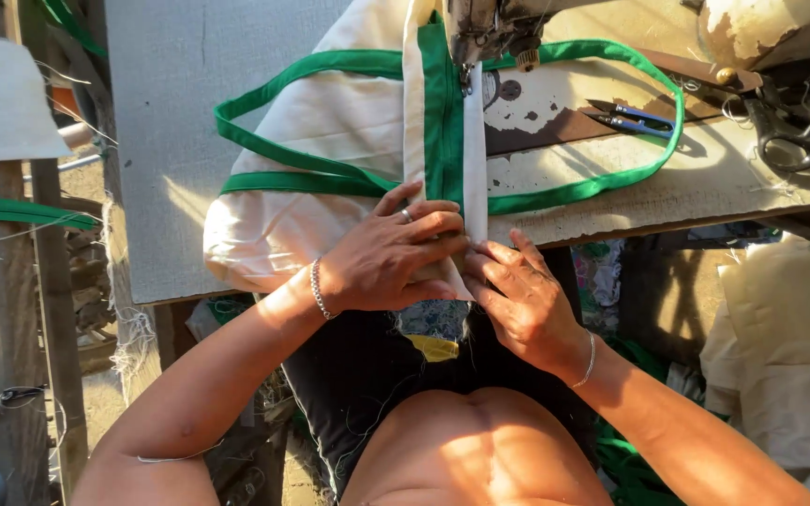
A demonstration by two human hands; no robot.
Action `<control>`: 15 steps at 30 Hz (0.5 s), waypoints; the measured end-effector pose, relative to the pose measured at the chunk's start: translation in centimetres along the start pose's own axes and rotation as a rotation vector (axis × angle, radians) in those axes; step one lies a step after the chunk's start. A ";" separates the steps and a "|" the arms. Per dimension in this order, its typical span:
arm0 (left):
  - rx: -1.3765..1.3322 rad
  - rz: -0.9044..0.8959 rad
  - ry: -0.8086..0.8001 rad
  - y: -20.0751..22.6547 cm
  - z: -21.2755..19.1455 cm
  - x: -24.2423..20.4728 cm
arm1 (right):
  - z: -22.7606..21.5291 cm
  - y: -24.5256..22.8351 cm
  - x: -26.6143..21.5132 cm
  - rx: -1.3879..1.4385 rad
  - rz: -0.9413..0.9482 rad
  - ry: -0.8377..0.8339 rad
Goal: Sewing green straps onto a white canvas tote bag using an industrial sewing machine and trimming excess threads with snips.
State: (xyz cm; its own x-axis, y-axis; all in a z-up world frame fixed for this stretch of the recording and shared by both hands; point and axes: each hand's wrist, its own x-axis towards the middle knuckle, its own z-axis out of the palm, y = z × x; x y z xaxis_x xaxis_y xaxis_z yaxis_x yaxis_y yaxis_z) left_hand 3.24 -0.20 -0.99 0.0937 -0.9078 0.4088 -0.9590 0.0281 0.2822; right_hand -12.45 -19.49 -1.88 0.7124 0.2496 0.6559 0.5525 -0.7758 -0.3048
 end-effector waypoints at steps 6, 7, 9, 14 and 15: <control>-0.070 -0.138 -0.056 0.1 0.1 -0.7 | 0.0 0.0 0.0 -0.059 -0.015 0.015; -0.045 -0.134 -0.089 0.2 -0.1 -0.7 | 0.1 -0.1 -0.1 -0.050 -0.007 0.022; -0.026 -0.126 -0.119 0.4 -0.1 -0.3 | -0.2 0.0 -0.1 -0.046 0.003 0.023; -0.056 -0.126 -0.159 0.6 0.0 -0.6 | -0.5 0.5 -0.1 -0.048 -0.023 -0.020; -0.058 -0.128 -0.159 0.5 0.0 -0.8 | -0.4 0.5 -0.1 -0.047 -0.023 -0.022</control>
State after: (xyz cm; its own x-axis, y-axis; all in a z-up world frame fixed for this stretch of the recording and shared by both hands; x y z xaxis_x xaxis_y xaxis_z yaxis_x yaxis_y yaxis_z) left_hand 2.69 0.54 -1.20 0.1659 -0.9600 0.2255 -0.9246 -0.0719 0.3742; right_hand -12.44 -20.13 -1.76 0.7095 0.2797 0.6468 0.5482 -0.7958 -0.2572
